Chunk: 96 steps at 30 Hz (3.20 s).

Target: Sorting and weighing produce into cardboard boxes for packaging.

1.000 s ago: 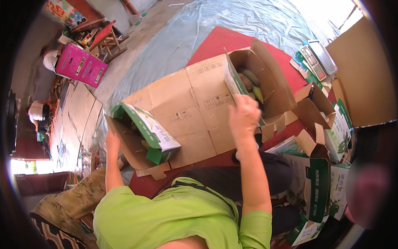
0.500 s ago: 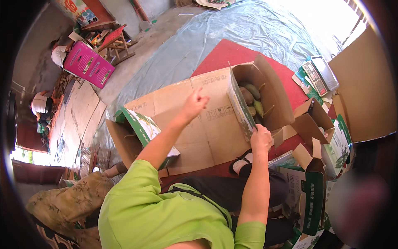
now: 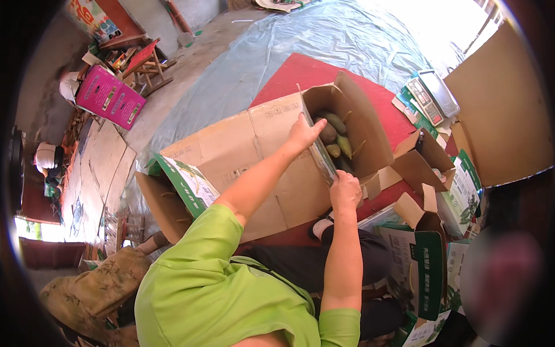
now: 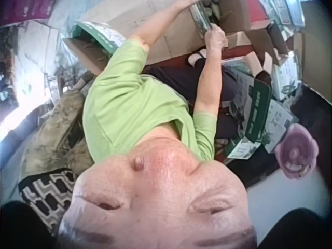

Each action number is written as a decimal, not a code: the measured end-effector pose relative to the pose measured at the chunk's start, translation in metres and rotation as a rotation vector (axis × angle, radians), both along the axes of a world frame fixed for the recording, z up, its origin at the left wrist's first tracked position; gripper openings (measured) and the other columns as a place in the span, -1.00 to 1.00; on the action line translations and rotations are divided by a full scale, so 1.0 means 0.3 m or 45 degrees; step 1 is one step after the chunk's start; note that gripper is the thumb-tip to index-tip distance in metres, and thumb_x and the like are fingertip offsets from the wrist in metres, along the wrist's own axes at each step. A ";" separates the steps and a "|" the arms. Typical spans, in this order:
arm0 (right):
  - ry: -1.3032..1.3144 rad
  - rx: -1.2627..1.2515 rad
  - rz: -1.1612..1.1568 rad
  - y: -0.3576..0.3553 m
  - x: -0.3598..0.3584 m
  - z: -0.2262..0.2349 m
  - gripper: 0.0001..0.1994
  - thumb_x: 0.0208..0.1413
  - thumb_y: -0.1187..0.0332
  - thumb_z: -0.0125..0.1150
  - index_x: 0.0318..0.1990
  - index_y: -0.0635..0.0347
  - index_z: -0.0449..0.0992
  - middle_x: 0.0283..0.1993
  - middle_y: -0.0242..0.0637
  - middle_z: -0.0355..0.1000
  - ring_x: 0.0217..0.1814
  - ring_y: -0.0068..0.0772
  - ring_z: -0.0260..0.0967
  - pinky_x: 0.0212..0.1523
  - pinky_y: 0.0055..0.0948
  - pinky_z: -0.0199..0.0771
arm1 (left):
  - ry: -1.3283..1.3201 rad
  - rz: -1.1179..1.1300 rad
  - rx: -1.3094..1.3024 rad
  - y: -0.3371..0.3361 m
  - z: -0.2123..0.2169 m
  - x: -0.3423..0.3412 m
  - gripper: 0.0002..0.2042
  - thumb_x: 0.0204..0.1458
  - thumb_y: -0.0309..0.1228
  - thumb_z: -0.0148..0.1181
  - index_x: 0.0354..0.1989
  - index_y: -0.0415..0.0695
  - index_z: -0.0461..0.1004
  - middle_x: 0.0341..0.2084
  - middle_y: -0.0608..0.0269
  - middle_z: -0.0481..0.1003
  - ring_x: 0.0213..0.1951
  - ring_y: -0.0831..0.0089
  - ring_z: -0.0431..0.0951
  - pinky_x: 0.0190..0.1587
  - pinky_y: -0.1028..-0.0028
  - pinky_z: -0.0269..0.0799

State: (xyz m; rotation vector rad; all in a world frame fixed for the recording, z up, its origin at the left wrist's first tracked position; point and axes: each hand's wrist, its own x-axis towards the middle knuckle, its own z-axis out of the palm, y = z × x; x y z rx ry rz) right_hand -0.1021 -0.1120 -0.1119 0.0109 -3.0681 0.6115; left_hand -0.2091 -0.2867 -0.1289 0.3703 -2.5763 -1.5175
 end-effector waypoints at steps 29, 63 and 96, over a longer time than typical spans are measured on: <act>0.021 -0.523 0.717 -0.363 0.239 0.146 -0.81 0.02 0.17 0.15 -0.37 0.05 0.56 -0.36 -0.20 0.50 -0.24 -0.07 0.44 -0.21 -0.17 0.44 | -0.261 0.104 -0.200 -0.559 -0.049 0.399 -0.51 -0.18 -0.47 -0.07 0.06 -0.23 0.29 -0.23 -0.32 0.46 -0.11 -0.19 0.43 -0.05 0.06 0.32; -0.663 -0.673 0.724 -0.505 0.188 0.080 -0.69 0.04 0.11 0.10 -0.18 0.09 0.55 -0.16 -0.01 0.48 -0.03 0.02 0.40 -0.02 -0.11 0.39 | -0.412 0.301 -0.846 -1.069 0.098 0.923 -0.52 -0.03 -0.49 0.11 0.10 -0.37 0.24 -0.03 -0.27 0.39 0.02 -0.13 0.39 0.08 0.18 0.30; 0.174 0.466 -0.666 1.111 0.868 0.341 -0.85 -0.21 0.44 0.25 -0.41 0.01 0.45 -0.38 -0.39 0.38 -0.20 -0.26 0.36 -0.25 -0.20 0.31 | 0.843 -1.524 -0.508 0.833 0.570 0.583 -0.50 -0.12 -0.51 0.24 0.09 -0.09 0.38 -0.06 0.11 0.39 0.02 0.16 0.37 0.06 0.26 0.28</act>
